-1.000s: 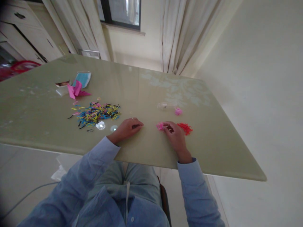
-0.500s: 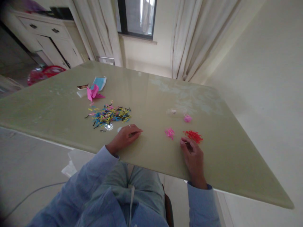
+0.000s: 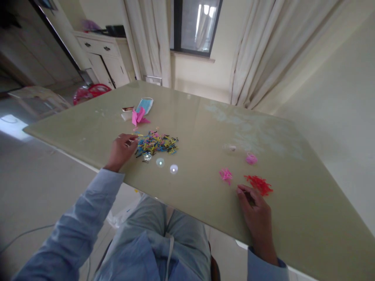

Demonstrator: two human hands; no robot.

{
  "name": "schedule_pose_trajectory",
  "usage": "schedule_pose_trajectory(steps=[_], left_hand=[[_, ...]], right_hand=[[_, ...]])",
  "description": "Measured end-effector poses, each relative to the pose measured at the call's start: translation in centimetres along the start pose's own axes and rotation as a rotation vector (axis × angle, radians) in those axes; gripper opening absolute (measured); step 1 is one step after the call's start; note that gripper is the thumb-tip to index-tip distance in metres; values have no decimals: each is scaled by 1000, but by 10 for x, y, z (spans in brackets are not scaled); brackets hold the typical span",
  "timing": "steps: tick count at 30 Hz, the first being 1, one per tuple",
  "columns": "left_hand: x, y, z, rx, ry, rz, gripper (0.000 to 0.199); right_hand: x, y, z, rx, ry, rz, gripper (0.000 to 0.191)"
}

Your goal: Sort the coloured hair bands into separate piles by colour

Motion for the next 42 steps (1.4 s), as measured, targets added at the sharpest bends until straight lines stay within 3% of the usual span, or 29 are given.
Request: schedule_pose_trajectory(steps=[5, 11, 16, 21, 26, 30, 36, 42], left_hand=[[31, 6, 18, 126, -10, 269, 37], [39, 0, 21, 227, -9, 307, 39], [30, -2, 20, 220, 13, 352, 35], [27, 1, 19, 106, 36, 281, 31], [25, 5, 15, -19, 170, -99, 22], [2, 3, 0, -41, 301, -567, 22], [-54, -17, -40, 252, 519, -1226, 37], [-104, -35, -75, 466, 664, -1482, 37]], right_hand=[[-1, -1, 1, 6, -23, -9, 39], [3, 1, 1, 14, -38, -50, 40], [5, 1, 0, 22, -65, -61, 43], [5, 0, 1, 27, -104, -62, 47], [6, 1, 1, 21, -98, -63, 46], [5, 1, 1, 23, -69, -61, 43], [2, 0, 0, 20, -15, -12, 41], [4, -1, 0, 17, 4, 25, 37]])
Point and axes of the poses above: each hand's wrist, its own z-axis towards the middle knuckle, its own y-axis out of the back of the hand, x = y × z, the point moved 4 cm from there along z, towards the middle knuckle, and after that the axes turned 4 degrees about -x, right-handed, at the moved point
